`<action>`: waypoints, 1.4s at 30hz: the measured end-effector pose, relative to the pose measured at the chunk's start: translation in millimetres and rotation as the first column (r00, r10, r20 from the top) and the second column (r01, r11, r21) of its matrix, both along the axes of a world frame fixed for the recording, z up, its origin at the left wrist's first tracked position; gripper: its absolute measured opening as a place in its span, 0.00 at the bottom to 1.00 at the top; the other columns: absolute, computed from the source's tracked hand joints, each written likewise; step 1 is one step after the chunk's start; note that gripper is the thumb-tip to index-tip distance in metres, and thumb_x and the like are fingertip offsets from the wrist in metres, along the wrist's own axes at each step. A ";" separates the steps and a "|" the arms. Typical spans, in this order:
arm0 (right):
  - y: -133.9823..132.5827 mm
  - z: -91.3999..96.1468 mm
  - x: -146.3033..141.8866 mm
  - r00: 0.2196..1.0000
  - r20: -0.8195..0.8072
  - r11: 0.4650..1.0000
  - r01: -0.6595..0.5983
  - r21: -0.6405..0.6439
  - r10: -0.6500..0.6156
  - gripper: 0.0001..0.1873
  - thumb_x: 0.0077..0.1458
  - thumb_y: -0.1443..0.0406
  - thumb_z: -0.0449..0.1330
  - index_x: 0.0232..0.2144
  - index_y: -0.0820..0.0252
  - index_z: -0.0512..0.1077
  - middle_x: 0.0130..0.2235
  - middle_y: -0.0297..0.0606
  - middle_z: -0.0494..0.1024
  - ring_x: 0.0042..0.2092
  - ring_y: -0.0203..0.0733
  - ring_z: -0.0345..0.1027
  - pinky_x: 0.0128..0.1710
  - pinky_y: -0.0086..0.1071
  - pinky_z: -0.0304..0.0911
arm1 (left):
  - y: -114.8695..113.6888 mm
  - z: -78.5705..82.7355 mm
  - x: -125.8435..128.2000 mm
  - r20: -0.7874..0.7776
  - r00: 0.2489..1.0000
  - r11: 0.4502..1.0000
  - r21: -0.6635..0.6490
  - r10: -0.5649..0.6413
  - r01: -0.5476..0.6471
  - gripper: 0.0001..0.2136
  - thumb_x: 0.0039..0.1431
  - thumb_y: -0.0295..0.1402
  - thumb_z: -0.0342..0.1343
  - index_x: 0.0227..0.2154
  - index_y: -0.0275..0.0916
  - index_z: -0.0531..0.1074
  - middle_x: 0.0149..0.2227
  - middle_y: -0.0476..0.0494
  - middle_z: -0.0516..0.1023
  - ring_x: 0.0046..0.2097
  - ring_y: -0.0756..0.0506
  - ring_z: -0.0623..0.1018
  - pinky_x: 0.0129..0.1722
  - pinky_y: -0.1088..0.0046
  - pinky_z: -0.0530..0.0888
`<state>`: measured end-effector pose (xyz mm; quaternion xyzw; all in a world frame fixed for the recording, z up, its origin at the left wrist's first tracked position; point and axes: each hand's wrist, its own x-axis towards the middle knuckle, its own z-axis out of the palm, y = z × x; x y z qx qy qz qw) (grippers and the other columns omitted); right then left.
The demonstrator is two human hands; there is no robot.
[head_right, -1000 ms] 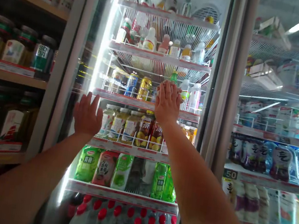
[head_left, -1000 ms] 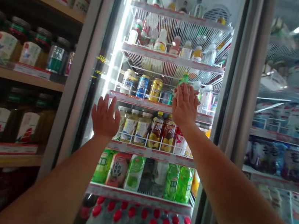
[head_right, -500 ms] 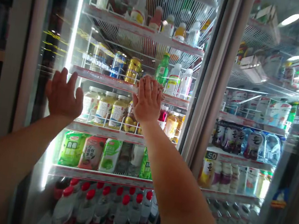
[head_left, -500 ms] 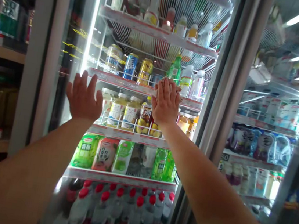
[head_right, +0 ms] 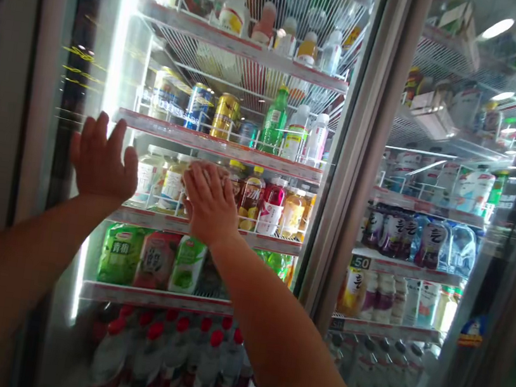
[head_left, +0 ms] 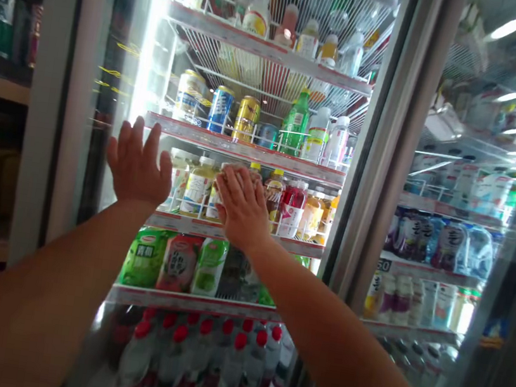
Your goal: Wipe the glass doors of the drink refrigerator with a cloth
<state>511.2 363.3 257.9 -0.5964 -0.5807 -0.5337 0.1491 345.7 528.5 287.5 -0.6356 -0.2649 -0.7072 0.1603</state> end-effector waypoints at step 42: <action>-78.4 101.5 128.9 0.964 -0.236 0.824 0.032 0.566 0.125 0.30 0.63 0.65 0.47 0.65 0.57 0.65 0.70 0.39 0.61 0.73 0.54 0.49 0.69 0.58 0.50 | -3.4 2.7 -1.5 -0.075 0.997 0.999 -0.047 0.016 -0.020 0.31 0.68 0.33 0.49 0.71 0.35 0.52 0.74 0.31 0.48 0.74 0.34 0.47 0.70 0.44 0.46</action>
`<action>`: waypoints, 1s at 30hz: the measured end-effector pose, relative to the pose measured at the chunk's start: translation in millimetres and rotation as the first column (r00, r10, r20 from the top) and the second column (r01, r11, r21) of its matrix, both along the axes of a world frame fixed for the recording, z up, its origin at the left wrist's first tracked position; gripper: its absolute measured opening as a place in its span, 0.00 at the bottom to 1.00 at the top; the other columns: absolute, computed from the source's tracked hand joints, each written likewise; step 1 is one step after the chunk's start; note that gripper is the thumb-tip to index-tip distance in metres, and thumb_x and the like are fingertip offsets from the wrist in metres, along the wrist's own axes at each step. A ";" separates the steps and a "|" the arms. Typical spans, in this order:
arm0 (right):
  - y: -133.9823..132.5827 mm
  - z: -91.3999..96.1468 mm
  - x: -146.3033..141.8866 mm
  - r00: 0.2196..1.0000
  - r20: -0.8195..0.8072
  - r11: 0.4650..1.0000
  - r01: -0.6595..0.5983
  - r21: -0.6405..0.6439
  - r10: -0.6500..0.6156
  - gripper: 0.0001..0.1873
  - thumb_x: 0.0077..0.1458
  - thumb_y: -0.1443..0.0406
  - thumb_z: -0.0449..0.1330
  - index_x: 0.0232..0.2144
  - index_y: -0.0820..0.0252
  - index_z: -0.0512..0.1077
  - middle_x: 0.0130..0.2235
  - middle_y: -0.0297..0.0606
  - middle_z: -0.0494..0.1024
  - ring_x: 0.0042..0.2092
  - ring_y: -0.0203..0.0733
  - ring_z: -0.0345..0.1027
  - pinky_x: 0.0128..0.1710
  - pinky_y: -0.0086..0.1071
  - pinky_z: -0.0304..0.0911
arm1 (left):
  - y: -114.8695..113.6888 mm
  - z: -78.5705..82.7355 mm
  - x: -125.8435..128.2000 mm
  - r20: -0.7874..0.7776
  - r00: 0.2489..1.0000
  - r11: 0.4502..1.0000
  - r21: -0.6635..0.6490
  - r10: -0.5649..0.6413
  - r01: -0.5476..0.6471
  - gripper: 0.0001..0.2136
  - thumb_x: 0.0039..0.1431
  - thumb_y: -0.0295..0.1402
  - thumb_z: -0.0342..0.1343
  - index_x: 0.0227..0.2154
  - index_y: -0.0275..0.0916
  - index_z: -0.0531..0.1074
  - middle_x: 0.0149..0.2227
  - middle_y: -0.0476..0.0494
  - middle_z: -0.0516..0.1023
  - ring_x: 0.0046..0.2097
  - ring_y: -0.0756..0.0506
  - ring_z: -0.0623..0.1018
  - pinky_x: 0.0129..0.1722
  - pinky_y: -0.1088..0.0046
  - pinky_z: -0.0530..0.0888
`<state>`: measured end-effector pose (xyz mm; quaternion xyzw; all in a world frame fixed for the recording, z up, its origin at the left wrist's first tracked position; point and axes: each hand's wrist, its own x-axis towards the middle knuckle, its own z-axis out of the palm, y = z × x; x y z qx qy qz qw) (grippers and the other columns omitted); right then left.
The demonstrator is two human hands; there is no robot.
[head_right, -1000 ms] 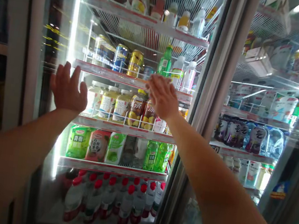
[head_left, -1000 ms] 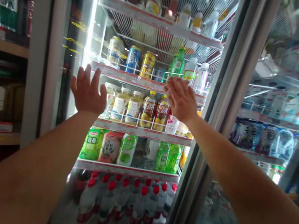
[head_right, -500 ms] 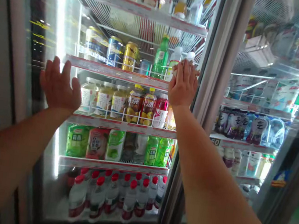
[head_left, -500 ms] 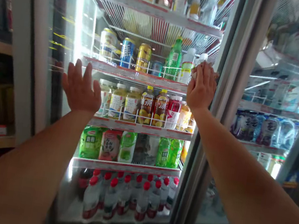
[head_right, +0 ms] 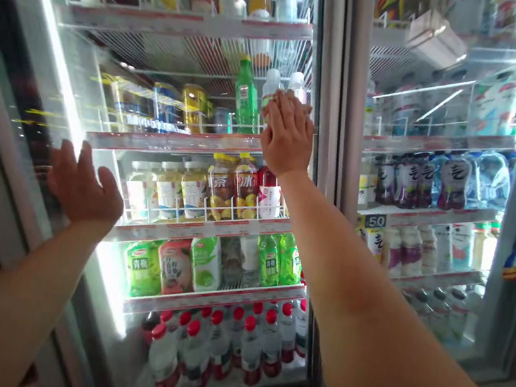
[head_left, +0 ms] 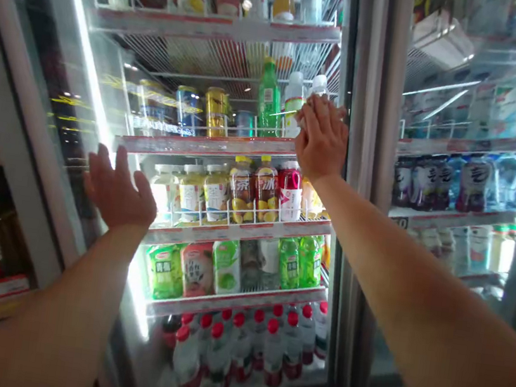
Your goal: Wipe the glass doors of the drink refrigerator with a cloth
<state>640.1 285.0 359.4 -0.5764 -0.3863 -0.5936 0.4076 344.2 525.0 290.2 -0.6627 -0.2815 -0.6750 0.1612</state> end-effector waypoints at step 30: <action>8.0 -26.0 -12.5 0.807 0.471 0.813 -0.020 -0.582 0.357 0.30 0.65 0.64 0.51 0.68 0.53 0.61 0.71 0.34 0.61 0.73 0.49 0.47 0.73 0.54 0.43 | 2.0 -4.0 1.1 -0.008 0.999 0.998 0.059 0.036 -0.035 0.30 0.69 0.38 0.44 0.71 0.35 0.52 0.73 0.32 0.49 0.74 0.34 0.47 0.71 0.46 0.46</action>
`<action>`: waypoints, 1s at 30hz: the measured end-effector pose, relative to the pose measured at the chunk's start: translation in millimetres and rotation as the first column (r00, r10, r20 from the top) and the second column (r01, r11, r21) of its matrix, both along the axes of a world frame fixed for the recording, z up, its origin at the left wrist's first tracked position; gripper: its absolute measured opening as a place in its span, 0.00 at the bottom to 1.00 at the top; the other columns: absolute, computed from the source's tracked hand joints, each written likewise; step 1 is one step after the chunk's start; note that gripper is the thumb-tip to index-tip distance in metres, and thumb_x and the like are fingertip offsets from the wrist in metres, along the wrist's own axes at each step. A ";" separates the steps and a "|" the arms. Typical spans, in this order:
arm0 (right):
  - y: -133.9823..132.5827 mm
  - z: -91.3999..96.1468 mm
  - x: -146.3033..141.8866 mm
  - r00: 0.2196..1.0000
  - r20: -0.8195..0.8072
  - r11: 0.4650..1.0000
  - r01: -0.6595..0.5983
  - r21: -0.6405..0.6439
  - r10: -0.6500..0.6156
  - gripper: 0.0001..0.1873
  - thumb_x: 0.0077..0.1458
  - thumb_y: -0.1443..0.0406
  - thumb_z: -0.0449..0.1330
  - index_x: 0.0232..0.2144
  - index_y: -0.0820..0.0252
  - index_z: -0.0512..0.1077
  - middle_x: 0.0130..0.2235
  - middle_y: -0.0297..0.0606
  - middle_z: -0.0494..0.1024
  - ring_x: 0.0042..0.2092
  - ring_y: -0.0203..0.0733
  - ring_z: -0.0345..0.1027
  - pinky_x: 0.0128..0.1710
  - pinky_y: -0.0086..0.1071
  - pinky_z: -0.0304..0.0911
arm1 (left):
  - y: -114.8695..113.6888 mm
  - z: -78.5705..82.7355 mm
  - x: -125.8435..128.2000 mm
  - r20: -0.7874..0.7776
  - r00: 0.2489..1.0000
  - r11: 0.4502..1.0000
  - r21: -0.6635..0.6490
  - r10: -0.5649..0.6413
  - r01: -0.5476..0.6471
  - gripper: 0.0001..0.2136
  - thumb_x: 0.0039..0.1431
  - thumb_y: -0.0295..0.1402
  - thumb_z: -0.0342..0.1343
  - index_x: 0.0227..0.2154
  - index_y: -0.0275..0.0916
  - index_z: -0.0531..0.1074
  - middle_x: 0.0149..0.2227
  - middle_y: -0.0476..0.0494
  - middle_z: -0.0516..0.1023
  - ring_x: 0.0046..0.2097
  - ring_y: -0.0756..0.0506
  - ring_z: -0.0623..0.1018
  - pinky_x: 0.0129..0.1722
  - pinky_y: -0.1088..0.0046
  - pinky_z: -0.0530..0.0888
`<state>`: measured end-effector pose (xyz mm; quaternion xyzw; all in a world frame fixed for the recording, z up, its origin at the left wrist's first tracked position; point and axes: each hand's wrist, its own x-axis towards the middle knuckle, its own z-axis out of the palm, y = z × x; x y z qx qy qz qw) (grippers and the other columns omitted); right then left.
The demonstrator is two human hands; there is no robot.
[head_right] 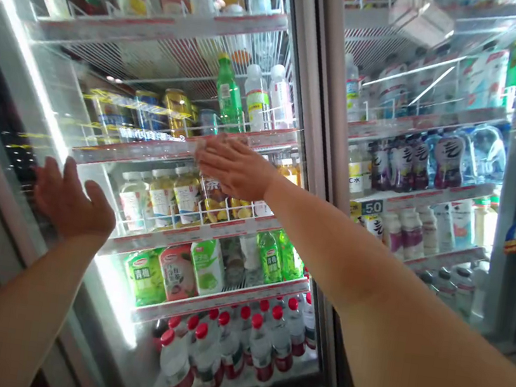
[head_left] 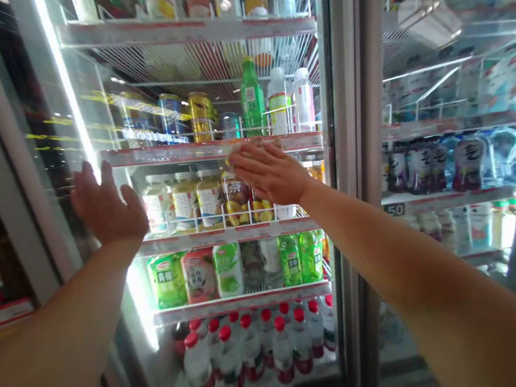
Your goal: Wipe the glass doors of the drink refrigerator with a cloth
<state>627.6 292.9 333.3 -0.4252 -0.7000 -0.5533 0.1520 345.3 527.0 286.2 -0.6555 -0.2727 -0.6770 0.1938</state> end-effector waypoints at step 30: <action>6.5 -16.3 -12.6 0.990 -0.130 0.998 0.060 0.037 -0.055 0.32 0.61 0.68 0.53 0.67 0.57 0.61 0.71 0.38 0.59 0.74 0.51 0.45 0.74 0.52 0.37 | 5.4 -1.4 0.4 0.002 1.000 0.999 0.034 0.001 -0.001 0.31 0.70 0.42 0.41 0.71 0.35 0.52 0.73 0.32 0.50 0.74 0.35 0.48 0.70 0.46 0.47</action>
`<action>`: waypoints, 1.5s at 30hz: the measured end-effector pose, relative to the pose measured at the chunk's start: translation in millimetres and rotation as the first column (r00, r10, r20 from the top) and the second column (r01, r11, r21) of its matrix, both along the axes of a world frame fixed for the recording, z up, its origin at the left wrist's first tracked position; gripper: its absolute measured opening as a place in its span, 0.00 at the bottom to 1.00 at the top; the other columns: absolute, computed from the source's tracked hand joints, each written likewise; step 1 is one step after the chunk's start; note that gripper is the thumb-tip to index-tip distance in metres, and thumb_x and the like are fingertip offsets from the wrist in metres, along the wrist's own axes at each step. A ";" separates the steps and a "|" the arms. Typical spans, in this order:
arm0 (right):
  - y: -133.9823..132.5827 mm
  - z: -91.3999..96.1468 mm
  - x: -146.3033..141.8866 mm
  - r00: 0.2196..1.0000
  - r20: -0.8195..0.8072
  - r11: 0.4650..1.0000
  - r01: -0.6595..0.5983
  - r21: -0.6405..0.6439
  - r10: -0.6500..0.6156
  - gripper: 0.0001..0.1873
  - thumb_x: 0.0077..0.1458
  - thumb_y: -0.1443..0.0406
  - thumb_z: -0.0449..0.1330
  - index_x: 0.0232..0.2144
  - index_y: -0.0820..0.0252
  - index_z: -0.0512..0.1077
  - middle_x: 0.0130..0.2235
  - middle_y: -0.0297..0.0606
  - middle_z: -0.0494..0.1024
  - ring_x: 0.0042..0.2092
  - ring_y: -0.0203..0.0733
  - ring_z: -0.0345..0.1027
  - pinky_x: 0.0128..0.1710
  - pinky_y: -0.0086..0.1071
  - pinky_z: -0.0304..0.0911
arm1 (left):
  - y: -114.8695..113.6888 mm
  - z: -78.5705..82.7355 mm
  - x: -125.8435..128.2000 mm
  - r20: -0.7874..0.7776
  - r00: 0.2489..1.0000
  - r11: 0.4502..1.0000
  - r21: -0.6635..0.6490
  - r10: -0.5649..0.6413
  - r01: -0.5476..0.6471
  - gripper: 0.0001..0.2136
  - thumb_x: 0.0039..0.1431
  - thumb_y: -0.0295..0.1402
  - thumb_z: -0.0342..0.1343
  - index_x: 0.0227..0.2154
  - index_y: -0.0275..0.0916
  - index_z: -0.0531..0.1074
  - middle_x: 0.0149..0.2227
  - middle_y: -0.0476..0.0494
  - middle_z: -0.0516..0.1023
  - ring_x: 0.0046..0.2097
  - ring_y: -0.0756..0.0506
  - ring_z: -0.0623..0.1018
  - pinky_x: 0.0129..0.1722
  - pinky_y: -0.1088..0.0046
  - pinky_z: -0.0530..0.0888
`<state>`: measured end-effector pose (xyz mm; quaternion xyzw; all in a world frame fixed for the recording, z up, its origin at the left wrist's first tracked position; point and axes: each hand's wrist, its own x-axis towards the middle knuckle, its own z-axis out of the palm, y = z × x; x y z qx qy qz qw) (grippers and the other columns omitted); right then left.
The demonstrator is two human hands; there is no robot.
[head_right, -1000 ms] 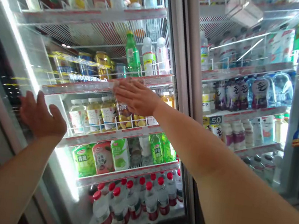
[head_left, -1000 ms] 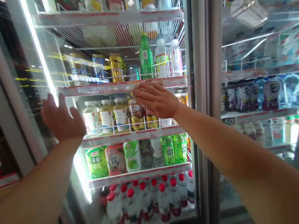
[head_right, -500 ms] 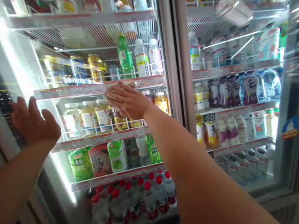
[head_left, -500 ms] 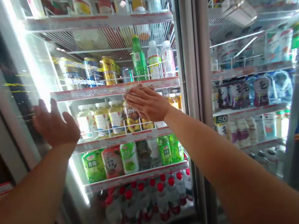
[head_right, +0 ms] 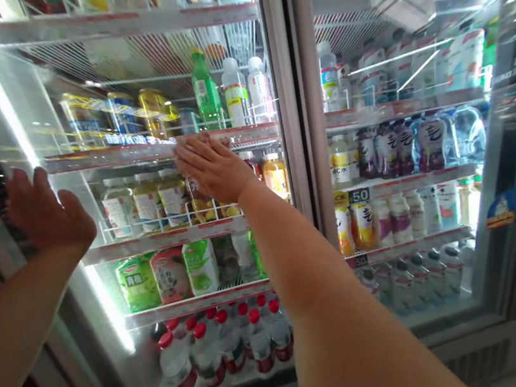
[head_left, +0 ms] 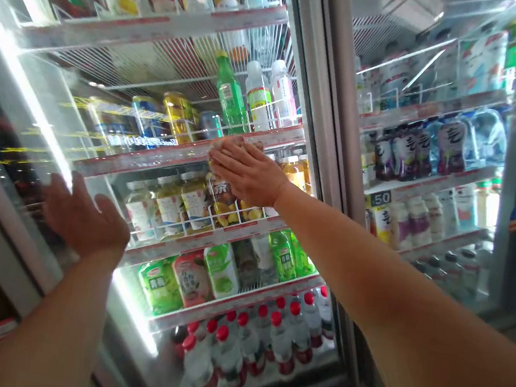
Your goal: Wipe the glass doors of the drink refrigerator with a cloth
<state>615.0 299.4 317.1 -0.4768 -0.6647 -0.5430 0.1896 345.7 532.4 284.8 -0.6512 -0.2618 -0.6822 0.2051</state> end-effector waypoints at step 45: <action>11.0 -24.4 -11.1 0.946 -0.319 0.961 0.030 0.273 0.061 0.30 0.65 0.69 0.50 0.69 0.60 0.59 0.72 0.41 0.57 0.74 0.54 0.42 0.73 0.56 0.36 | -73.4 -46.3 66.0 -0.208 0.978 1.000 -0.022 -0.017 0.013 0.28 0.70 0.39 0.44 0.71 0.41 0.53 0.75 0.39 0.46 0.75 0.37 0.40 0.72 0.45 0.40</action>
